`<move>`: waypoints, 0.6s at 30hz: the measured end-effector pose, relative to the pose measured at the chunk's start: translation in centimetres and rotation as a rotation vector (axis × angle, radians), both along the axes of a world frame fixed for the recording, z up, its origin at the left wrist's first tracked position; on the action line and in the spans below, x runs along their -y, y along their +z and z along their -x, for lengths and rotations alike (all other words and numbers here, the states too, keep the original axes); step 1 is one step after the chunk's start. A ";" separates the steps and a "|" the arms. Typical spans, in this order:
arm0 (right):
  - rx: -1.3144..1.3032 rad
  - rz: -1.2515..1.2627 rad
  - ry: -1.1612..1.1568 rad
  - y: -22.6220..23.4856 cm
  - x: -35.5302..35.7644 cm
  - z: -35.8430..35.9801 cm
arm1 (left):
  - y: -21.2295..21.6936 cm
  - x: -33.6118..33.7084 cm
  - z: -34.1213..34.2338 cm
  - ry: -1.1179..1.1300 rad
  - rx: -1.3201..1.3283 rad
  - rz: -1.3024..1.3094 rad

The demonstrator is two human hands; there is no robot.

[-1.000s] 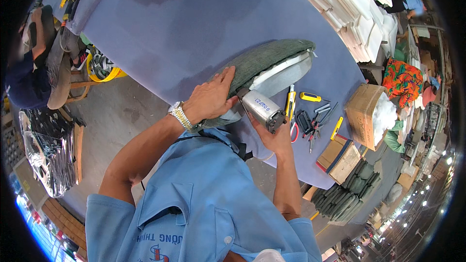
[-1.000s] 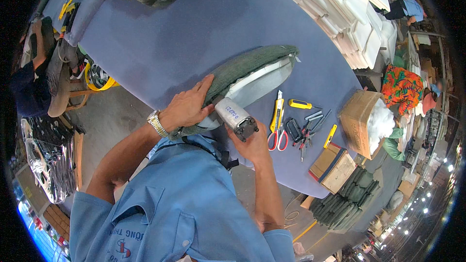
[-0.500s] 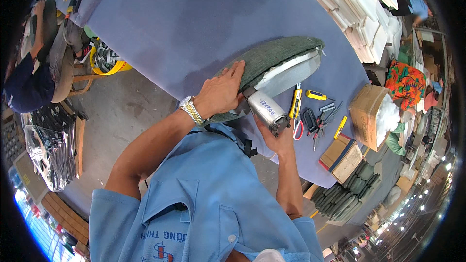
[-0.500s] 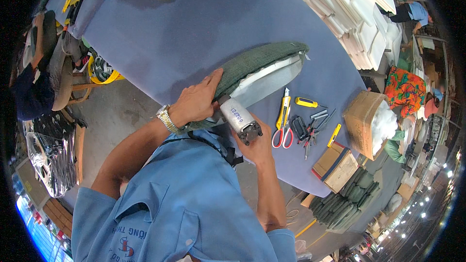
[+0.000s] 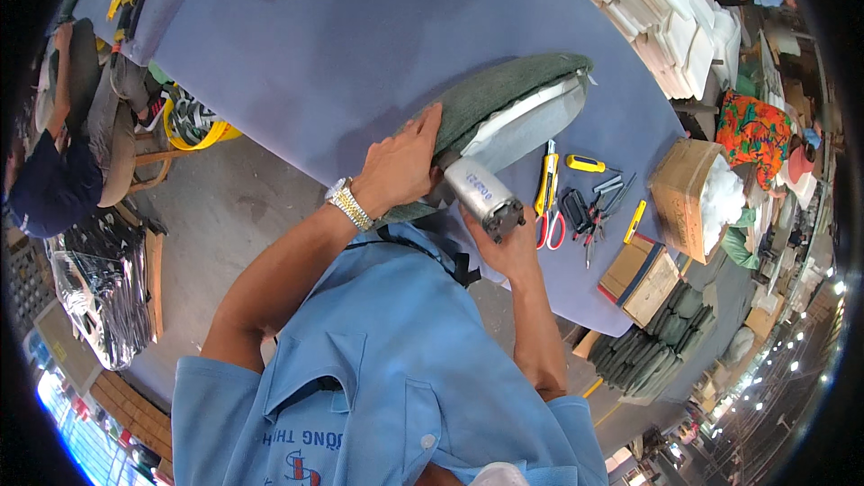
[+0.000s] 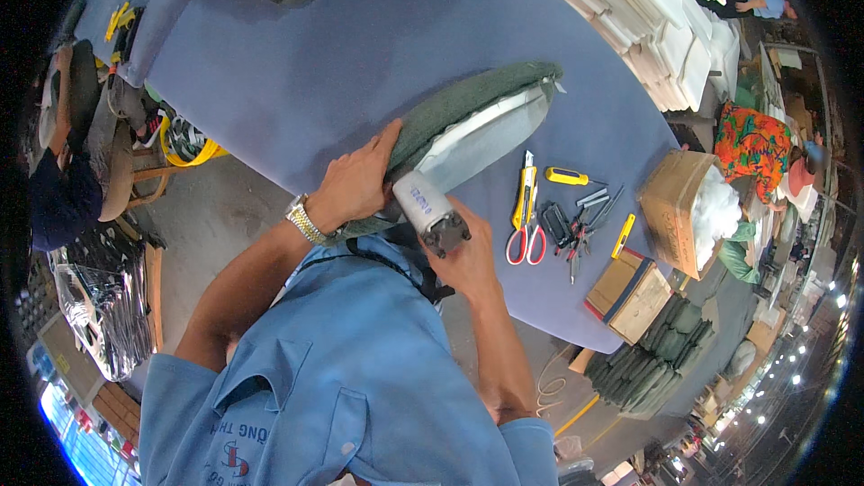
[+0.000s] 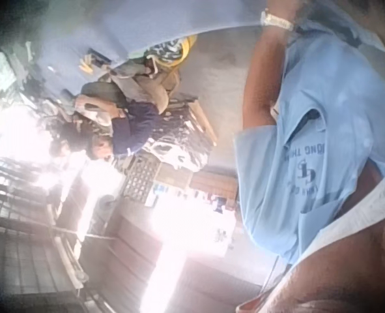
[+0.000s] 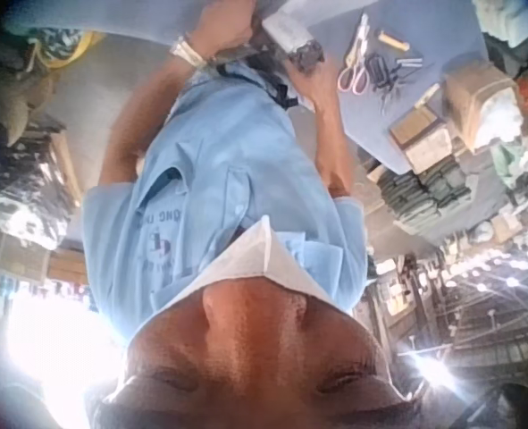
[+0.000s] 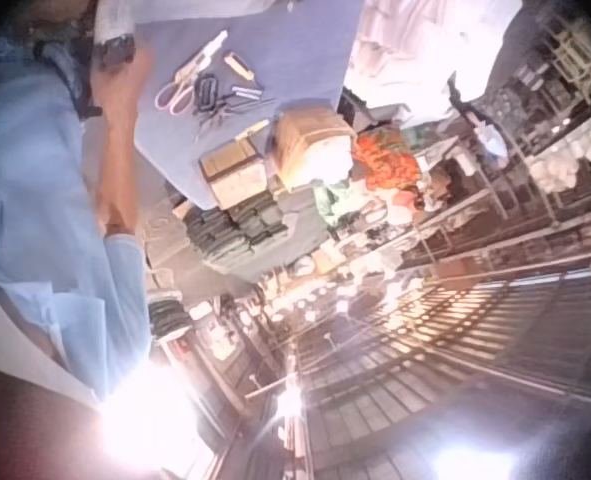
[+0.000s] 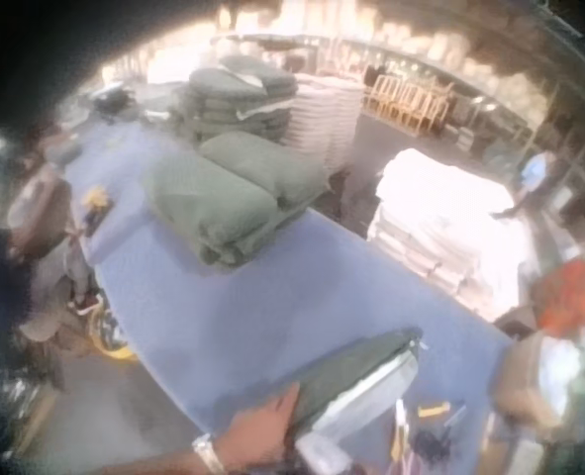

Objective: The person assembles green fabric cushions by stapling the fabric to a foam insert, trimming excess material with a utility knife, and folding the edges. They repeat this process on multiple cushions and stack the finished items on the table.

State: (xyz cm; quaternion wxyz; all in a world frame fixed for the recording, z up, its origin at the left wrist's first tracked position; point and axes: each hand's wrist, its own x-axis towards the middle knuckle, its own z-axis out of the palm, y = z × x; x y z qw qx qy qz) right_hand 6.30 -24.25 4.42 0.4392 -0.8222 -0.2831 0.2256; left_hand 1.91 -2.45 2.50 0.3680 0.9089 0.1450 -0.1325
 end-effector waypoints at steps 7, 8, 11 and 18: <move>-0.003 0.034 0.046 0.6 1.0 0.5 | 0.1 0.5 0.0 0.008 -0.013 0.006; -0.021 0.040 0.038 0.7 1.1 0.5 | 0.5 0.5 -0.2 0.007 -0.052 0.014; -0.080 0.051 0.019 0.8 1.2 0.6 | 0.5 1.1 0.2 -0.007 -0.001 0.003; -0.069 0.055 -0.039 -1.9 2.9 1.3 | -0.6 1.4 0.1 -0.116 0.093 0.062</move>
